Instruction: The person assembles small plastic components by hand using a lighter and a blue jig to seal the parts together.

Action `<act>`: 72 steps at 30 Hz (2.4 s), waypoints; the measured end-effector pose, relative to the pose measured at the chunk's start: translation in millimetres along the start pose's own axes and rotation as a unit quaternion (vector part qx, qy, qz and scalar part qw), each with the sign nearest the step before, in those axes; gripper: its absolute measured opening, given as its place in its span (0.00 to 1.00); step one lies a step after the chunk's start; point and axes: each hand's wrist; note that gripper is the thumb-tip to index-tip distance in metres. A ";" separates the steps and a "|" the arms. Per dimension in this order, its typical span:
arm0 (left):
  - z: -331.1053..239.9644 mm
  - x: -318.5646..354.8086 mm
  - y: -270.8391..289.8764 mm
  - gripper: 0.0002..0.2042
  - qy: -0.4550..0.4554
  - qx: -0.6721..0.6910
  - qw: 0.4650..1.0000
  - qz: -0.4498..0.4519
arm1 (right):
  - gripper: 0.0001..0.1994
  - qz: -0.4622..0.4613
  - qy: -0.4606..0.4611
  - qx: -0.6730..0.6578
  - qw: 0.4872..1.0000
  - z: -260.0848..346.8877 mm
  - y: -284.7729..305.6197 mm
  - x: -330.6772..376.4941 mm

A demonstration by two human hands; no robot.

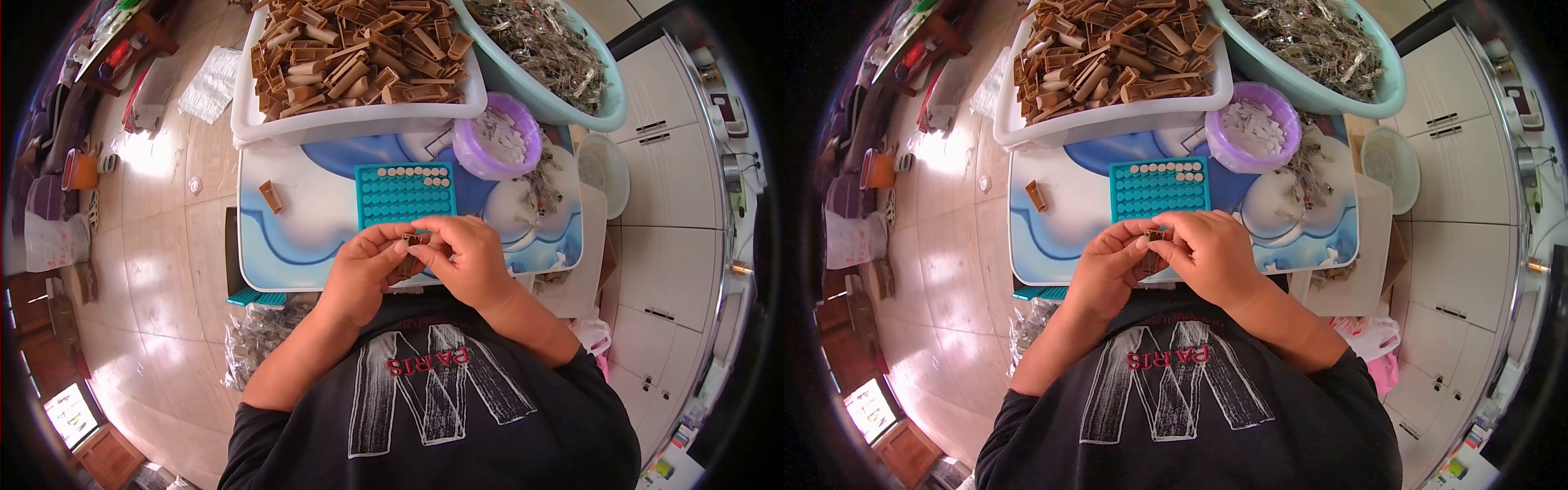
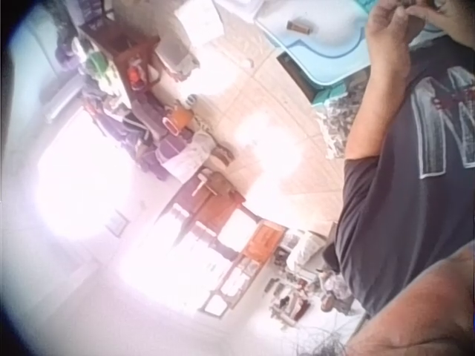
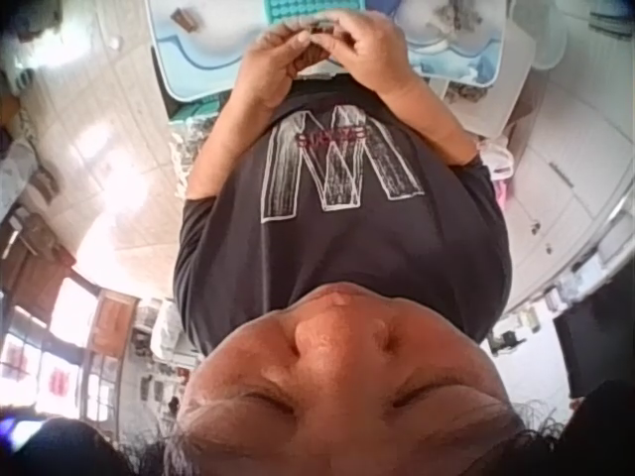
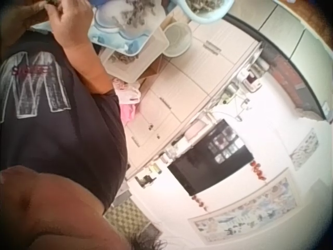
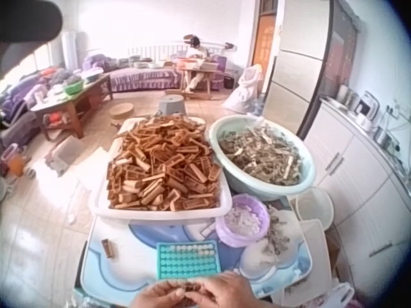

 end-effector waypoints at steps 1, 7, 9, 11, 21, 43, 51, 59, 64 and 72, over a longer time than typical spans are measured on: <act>1.2 1.5 0.4 0.11 -0.001 0.002 1.000 -0.001 | 0.06 0.016 -0.020 0.006 1.000 1.0 1.2 1.0; 0.6 3.9 -2.8 0.09 -0.008 0.022 0.999 -0.037 | 0.07 -0.058 -0.085 -0.062 0.993 -27.5 12.7 -6.5; -1.2 2.2 0.1 0.09 0.004 0.031 0.996 -0.084 | 0.06 -0.082 -0.023 0.137 0.987 -49.7 15.1 -10.7; 0.1 -0.1 2.5 0.09 -0.002 0.042 0.996 -0.079 | 0.06 -0.091 0.000 0.199 0.976 -59.2 14.3 -13.7; -1.7 -3.3 5.1 0.11 -0.012 0.054 0.993 -0.103 | 0.05 -0.129 -0.030 0.190 0.973 -61.4 2.5 -10.1; 1.0 -5.4 6.8 0.10 -0.012 0.062 0.991 -0.120 | 0.06 -0.060 0.064 0.059 0.994 -43.4 -5.0 -14.8; -0.1 -5.5 7.9 0.11 -0.009 0.071 0.991 -0.114 | 0.05 -0.083 0.046 0.243 0.965 -62.0 1.0 -19.3; 3.8 -5.8 11.5 0.10 -0.013 0.074 0.993 -0.092 | 0.07 -0.009 0.071 0.025 0.997 -18.4 -16.4 -16.4; 4.3 -5.0 10.2 0.10 -0.019 0.063 0.994 -0.091 | 0.08 0.019 0.115 0.044 0.992 -21.0 -20.8 -13.7; 1.2 -4.9 10.3 0.10 -0.009 0.067 0.991 -0.112 | 0.09 -0.062 0.061 0.074 0.993 -47.5 -9.6 -18.9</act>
Point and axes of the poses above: each hand's wrist, its own x-axis away from the middle knuckle, its own y-axis out of the back of the hand, z = x × y, and after that the axes turned 15 degrees about -x, right-handed
